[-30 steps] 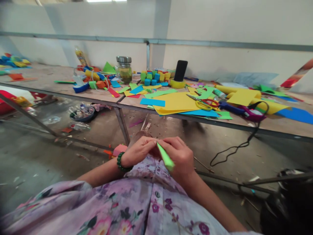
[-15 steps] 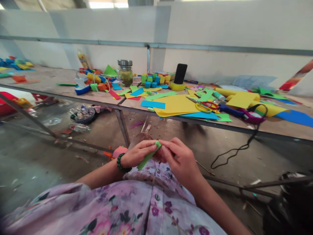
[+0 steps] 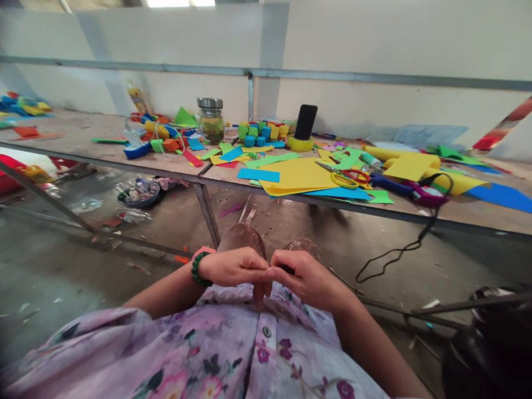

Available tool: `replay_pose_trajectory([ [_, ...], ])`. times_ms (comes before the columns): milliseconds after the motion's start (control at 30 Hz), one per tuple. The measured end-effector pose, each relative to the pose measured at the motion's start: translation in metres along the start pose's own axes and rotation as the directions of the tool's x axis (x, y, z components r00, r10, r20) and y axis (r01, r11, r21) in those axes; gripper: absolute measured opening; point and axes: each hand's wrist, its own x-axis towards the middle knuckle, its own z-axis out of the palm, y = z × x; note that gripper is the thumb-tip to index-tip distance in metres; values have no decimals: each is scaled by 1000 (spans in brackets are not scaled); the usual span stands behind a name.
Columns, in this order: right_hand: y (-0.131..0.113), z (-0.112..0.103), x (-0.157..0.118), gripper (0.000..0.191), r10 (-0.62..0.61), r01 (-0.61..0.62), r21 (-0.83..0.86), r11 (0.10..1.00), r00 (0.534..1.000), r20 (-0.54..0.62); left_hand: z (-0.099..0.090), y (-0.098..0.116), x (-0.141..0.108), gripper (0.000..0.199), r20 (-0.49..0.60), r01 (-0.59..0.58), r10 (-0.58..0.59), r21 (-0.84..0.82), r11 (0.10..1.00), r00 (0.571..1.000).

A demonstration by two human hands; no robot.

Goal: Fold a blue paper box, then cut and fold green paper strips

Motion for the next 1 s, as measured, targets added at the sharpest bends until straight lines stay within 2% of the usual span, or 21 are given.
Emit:
replay_pose_trajectory([
  [100, 6, 1, 0, 37, -15, 15, 48, 999, 1000, -10, 0, -3, 4, 70, 69, -9, 11, -31, 999, 998],
  [200, 6, 4, -1, 32, -29, 29, 8, 1000, 999, -22, -5, -7, 4, 59, 104, -36, 30, 53, 998, 994],
  [267, 6, 7, -4, 32, -51, 48, -27, 998, 994, -96, -16, -8, -1, 44, 43, -56, 51, 146, 988, 998],
  [300, 7, 8, -5, 32, -49, 45, -23, 999, 978, -205, -24, -8, -4, 42, -40, -67, 74, 173, 983, 996],
  [333, 9, 10, -6, 33, -26, 28, 1, 1000, 930, -367, -33, -8, -8, 52, -176, -83, 113, 172, 982, 978],
  [367, 12, 12, -6, 33, 22, 8, 50, 999, 832, -554, -41, -9, -11, 64, -361, -110, 156, 145, 983, 919],
  [400, 15, 15, -6, 32, 86, -2, 117, 993, 686, -722, -46, -9, -13, 72, -504, -141, 171, 96, 985, 847],
  [433, 19, 19, -4, 30, 151, 7, 182, 983, 526, -837, -48, -11, -13, 76, -613, -187, 165, 30, 982, 773],
  [467, 22, 23, -2, 28, 199, 28, 228, 973, 394, -897, -47, -12, -10, 77, -676, -234, 145, -42, 971, 723],
  [500, 25, 28, 2, 26, 218, 48, 245, 968, 316, -923, -41, -13, -6, 76, -698, -269, 123, -103, 958, 706],
  [533, 27, 33, 5, 24, 204, 54, 230, 972, 294, -934, -32, -15, 0, 74, -670, -272, 111, -141, 952, 734],
  [600, 29, 44, 13, 20, 81, 20, 93, 995, 325, -942, -9, -17, 15, 63, -554, -268, 137, -163, 949, 821],
  [633, 29, 48, 15, 17, -15, -6, -18, 1000, 358, -934, 3, -18, 22, 59, -520, -272, 136, -195, 942, 844],
  [700, 27, 54, 18, 16, -214, -39, -256, 966, 433, -875, 19, -18, 32, 58, -558, -326, 132, -263, 908, 819],
  [767, 25, 53, 16, 18, -349, -11, -416, 909, 525, -776, 23, -17, 36, 56, -620, -355, 152, -218, 909, 770],
  [800, 24, 49, 14, 20, -362, 7, -434, 901, 564, -742, 22, -16, 35, 53, -647, -339, 172, -143, 930, 743],
  [867, 21, 39, 10, 21, -280, 8, -346, 938, 605, -745, 18, -15, 29, 46, -660, -229, 215, 66, 971, 720],
  [933, 17, 26, 7, 14, -112, -4, -151, 989, 654, -748, 15, -14, 22, 40, -618, -91, 249, 276, 957, 745],
  [1000, 15, 17, 5, 14, -33, 43, -4, 999, 721, -692, 16, -12, 18, 36, -560, -30, 289, 425, 904, 777],
])
